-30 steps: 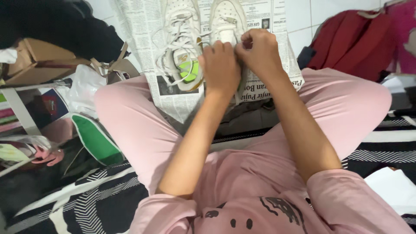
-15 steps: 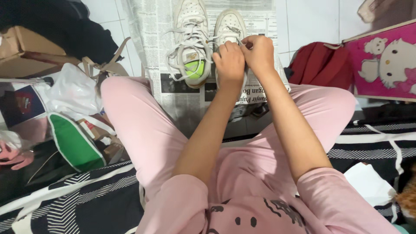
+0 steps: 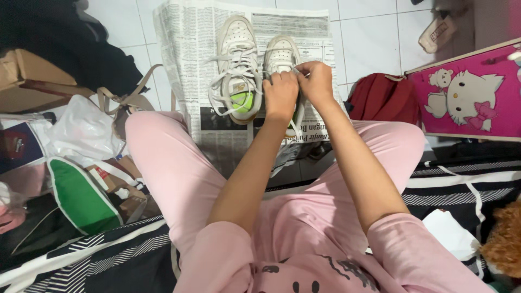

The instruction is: The person removes the laces from a pair of white sneakers and then re-laces both shoes by threading the laces through the eyelets and tying them. The shoes rest on a newspaper on the floor while the person works.

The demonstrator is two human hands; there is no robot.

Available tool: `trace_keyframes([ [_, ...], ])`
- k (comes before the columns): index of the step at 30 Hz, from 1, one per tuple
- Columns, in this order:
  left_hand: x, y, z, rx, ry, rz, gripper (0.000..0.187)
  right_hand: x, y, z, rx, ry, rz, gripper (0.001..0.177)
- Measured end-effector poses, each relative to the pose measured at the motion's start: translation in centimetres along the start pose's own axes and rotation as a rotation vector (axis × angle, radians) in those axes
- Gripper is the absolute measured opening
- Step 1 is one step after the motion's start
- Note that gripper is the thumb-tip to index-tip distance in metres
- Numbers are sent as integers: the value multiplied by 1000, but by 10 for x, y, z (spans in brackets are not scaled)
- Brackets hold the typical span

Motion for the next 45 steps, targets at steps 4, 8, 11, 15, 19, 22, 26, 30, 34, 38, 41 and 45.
trace_keyframes([
  [4, -2, -2, 6, 17, 65, -25, 10, -10, 9, 1, 0, 7, 12, 22],
  [8, -9, -14, 8, 5, 72, -28, 12, -33, 19, -2, -19, 140, -50, 22],
  [11, -13, -20, 12, 51, 77, -24, 14, -39, 24, -4, -27, 117, -31, 21],
  [15, -4, -26, 15, 152, 4, 218, 13, -32, 23, -2, -2, 2, -2, 20],
  [19, 26, -29, -2, 208, -41, 486, 21, -13, 14, -1, -23, -67, -65, 32],
  [22, 54, -37, -32, 33, -54, 619, 27, -9, 11, -4, 5, 100, -80, 25],
  [26, 58, -38, -60, -171, 122, 474, 46, 16, 5, -13, 62, 152, 66, 24],
  [30, 58, 11, -67, 162, 133, 295, 26, 40, 5, -21, 47, 160, 264, 15],
  [34, 60, 7, -66, 80, 156, 372, 22, 59, 4, -22, 30, -50, 312, 8],
  [38, 56, 2, -66, 208, 188, 379, 17, 75, -15, -7, -16, -237, 233, 8],
  [41, 58, -5, -53, 280, 280, 105, 13, 84, -22, 1, 56, -251, 101, 15],
  [45, 65, -20, -42, 163, 306, -4, 18, 94, -23, 3, 157, -235, 14, 26],
])
Point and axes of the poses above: each hand's wrist, its own z-axis away from the middle knuckle, its own y-axis out of the palm, x = y × z, the point moved 9 cm from there along -z, towards the middle knuckle, and after that the axes turned 4 degrees about z, right-handed, at the moved point
